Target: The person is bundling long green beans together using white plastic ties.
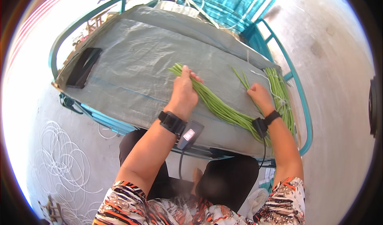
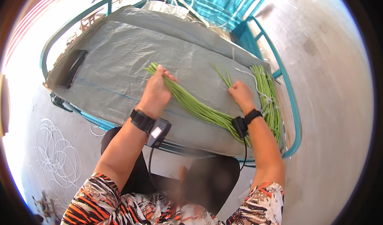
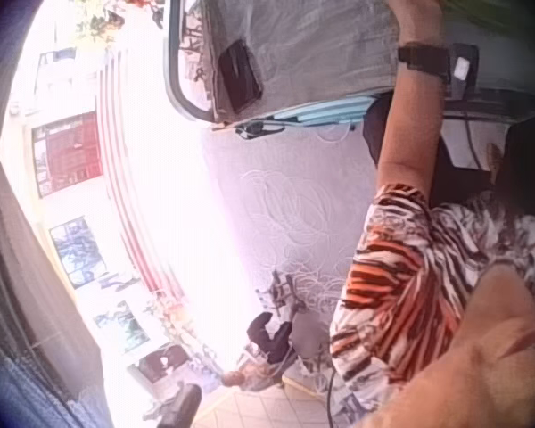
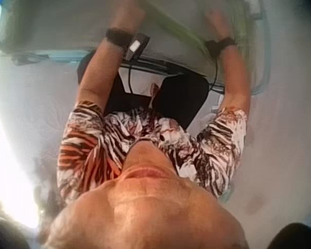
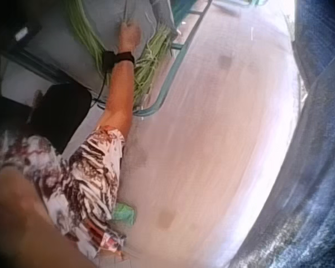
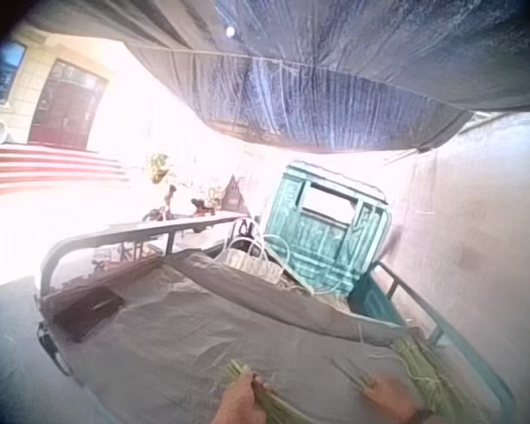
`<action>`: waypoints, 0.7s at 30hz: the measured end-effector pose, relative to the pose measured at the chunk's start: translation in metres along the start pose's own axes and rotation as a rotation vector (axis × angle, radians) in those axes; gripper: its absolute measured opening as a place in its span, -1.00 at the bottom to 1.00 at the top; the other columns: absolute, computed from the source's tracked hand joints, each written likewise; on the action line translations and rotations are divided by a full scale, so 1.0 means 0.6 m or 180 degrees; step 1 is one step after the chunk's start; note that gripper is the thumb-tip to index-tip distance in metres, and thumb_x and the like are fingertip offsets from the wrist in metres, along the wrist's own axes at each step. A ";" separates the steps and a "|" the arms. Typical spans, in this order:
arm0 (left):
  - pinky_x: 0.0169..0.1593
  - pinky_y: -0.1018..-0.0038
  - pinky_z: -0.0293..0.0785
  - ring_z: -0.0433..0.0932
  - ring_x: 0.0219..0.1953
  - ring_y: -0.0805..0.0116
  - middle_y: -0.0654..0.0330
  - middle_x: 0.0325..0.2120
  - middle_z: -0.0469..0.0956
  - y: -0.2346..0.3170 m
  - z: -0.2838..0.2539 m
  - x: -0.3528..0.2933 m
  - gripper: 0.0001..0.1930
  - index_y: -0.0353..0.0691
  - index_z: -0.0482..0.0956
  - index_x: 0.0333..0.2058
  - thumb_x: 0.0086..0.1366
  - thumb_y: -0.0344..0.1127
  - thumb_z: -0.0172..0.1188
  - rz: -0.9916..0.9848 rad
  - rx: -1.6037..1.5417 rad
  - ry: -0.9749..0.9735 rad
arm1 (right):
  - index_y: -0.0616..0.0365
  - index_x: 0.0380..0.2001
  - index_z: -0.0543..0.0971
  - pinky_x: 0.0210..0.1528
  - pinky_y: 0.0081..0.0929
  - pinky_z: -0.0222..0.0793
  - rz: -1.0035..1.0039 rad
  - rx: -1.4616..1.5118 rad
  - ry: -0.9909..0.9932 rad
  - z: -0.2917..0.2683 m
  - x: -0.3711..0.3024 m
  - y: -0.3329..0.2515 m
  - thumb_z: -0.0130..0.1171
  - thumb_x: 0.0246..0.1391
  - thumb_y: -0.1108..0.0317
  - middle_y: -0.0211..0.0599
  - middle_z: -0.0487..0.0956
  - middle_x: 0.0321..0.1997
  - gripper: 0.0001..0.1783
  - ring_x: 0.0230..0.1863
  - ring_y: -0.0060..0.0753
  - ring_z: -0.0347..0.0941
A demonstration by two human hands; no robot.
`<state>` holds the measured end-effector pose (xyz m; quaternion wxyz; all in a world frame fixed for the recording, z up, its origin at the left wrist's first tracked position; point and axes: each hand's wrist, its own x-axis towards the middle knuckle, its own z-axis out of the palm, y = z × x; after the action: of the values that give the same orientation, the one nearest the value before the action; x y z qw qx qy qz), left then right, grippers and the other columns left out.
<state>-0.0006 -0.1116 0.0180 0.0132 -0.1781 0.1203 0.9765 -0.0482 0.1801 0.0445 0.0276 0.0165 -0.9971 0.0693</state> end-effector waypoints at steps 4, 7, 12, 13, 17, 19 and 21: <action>-0.24 0.37 0.39 0.32 -0.50 0.44 0.34 -0.57 0.32 -0.008 0.018 -0.008 -0.81 -0.14 0.34 -0.38 0.36 -0.19 -0.07 0.0033 0.0176 -0.0048 | 0.20 -0.34 0.45 -0.42 -0.32 0.36 0.0018 0.0446 -0.0367 0.019 0.018 0.050 0.19 -0.16 0.17 -0.21 0.53 -0.43 -0.64 -0.46 -0.23 0.47; -0.23 0.37 0.38 0.31 -0.48 0.43 0.32 -0.55 0.32 0.004 0.008 -0.005 -0.80 -0.14 0.33 -0.39 0.36 -0.18 -0.07 0.0120 0.0186 -0.0082 | 0.15 -0.34 0.43 -0.52 -0.49 0.30 0.0715 0.2260 -0.0604 -0.005 -0.015 -0.013 0.20 -0.10 0.24 -0.39 0.49 -0.48 -0.71 -0.52 -0.49 0.40; -0.21 0.38 0.37 0.31 -0.46 0.44 0.31 -0.53 0.31 0.001 0.013 -0.005 -0.79 -0.14 0.32 -0.38 0.36 -0.16 -0.06 0.0072 0.0225 -0.0139 | 0.09 -0.32 0.43 -0.54 -0.61 0.26 0.1101 0.4084 -0.1145 -0.029 -0.058 -0.056 0.14 0.06 0.29 -0.46 0.47 -0.45 -0.83 -0.56 -0.62 0.32; -0.21 0.37 0.37 0.30 -0.46 0.43 0.31 -0.54 0.30 0.001 0.013 -0.004 -0.77 -0.14 0.31 -0.37 0.36 -0.12 -0.07 0.0065 0.0172 -0.0144 | 0.09 -0.32 0.43 -0.54 -0.61 0.26 0.1097 0.4080 -0.1143 -0.034 -0.065 -0.070 0.14 0.06 0.29 -0.46 0.47 -0.45 -0.83 -0.56 -0.62 0.32; -0.21 0.35 0.36 0.30 -0.46 0.39 0.29 -0.54 0.29 0.007 0.025 -0.014 -0.64 -0.17 0.30 -0.35 0.35 0.04 -0.14 -0.0078 -0.0111 -0.0052 | 0.10 -0.29 0.44 -0.50 -0.64 0.26 0.0871 0.4438 -0.0754 -0.054 -0.092 -0.129 0.15 0.07 0.30 -0.46 0.49 -0.42 -0.82 -0.55 -0.62 0.34; -0.21 0.34 0.36 0.30 -0.45 0.38 0.28 -0.54 0.29 0.008 0.023 -0.014 -0.60 -0.17 0.30 -0.35 0.35 0.08 -0.18 -0.0059 -0.0101 -0.0084 | 0.11 -0.27 0.44 -0.49 -0.64 0.26 0.0705 0.4542 -0.0745 -0.061 -0.103 -0.161 0.14 0.07 0.31 -0.45 0.50 -0.41 -0.81 -0.54 -0.62 0.34; -0.21 0.33 0.36 0.30 -0.45 0.37 0.27 -0.53 0.29 0.009 0.021 -0.014 -0.57 -0.18 0.30 -0.35 0.35 0.12 -0.22 -0.0029 -0.0091 -0.0122 | 0.13 -0.24 0.45 -0.49 -0.64 0.25 0.0435 0.4622 -0.0867 -0.066 -0.112 -0.196 0.14 0.08 0.31 -0.44 0.50 -0.40 -0.79 -0.53 -0.64 0.35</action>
<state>0.0027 -0.1139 0.0337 0.0175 -0.1601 0.1053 0.9813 0.0253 0.0712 0.0961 -0.1186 -0.0230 -0.6937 0.7101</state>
